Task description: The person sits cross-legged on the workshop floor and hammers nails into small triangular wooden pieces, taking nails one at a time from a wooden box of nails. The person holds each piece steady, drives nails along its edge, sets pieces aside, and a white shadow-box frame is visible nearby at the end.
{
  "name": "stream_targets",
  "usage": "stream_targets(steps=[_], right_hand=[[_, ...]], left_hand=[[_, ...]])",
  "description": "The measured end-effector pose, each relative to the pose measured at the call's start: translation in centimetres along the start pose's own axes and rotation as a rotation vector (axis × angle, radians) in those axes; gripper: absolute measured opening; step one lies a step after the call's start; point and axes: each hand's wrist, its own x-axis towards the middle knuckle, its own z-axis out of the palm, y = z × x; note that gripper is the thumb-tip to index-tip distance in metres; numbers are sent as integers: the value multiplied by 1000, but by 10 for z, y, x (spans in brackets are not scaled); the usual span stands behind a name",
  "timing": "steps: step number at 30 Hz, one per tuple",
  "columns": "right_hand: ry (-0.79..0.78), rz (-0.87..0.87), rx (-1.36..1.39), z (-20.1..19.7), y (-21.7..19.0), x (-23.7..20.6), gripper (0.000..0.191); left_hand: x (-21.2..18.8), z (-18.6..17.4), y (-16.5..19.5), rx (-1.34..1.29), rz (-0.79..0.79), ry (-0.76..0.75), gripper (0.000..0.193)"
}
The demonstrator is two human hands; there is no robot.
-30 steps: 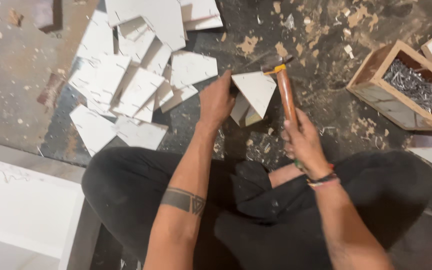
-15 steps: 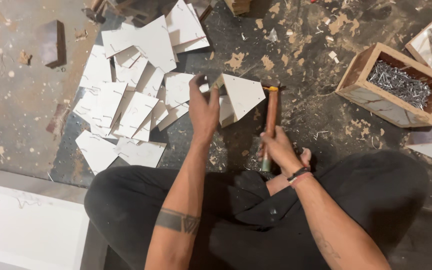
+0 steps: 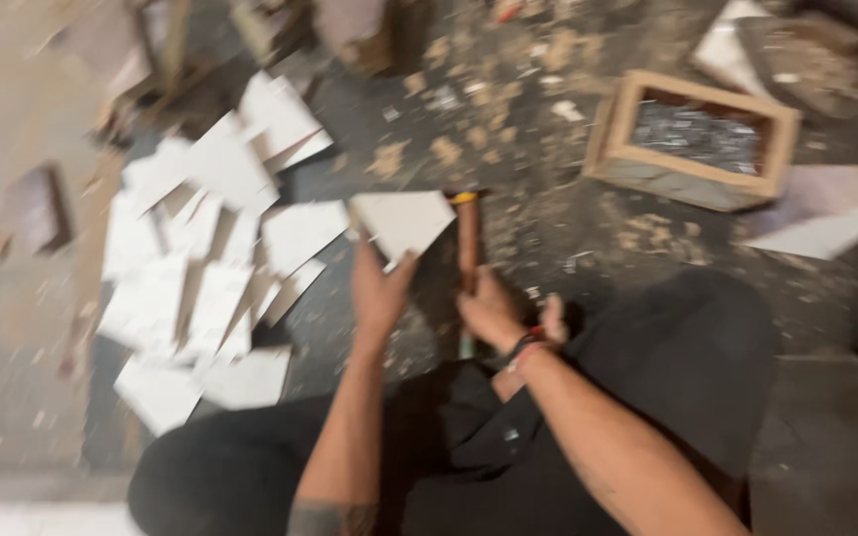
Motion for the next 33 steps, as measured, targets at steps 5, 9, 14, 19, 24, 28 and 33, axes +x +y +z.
stream_targets(steps=[5, 9, 14, 19, 24, 28, 33], right_hand=[[60, -51, 207, -9, -11, 1, 34], [-25, 4, 114, -27, -21, -8, 32], [-22, 0, 213, -52, -41, -21, 36], [119, -14, 277, -71, -50, -22, 41], [209, -68, 206, -86, -42, -32, 49], [293, -169, 178, -107, -48, -49, 61], [118, -233, 906, -185, -73, -83, 59]], left_hand=[[19, -10, -2, 51, 101, -45, 92], [17, -5, 23, -10, 31, -60, 84], [11, 2, 34, 43, 46, -74, 78], [21, 6, 13, -130, 26, -193, 82], [49, 21, 27, -80, 208, -288, 74], [54, 64, 59, 645, 133, -356, 60], [28, 141, 154, 951, 284, -555, 47]])
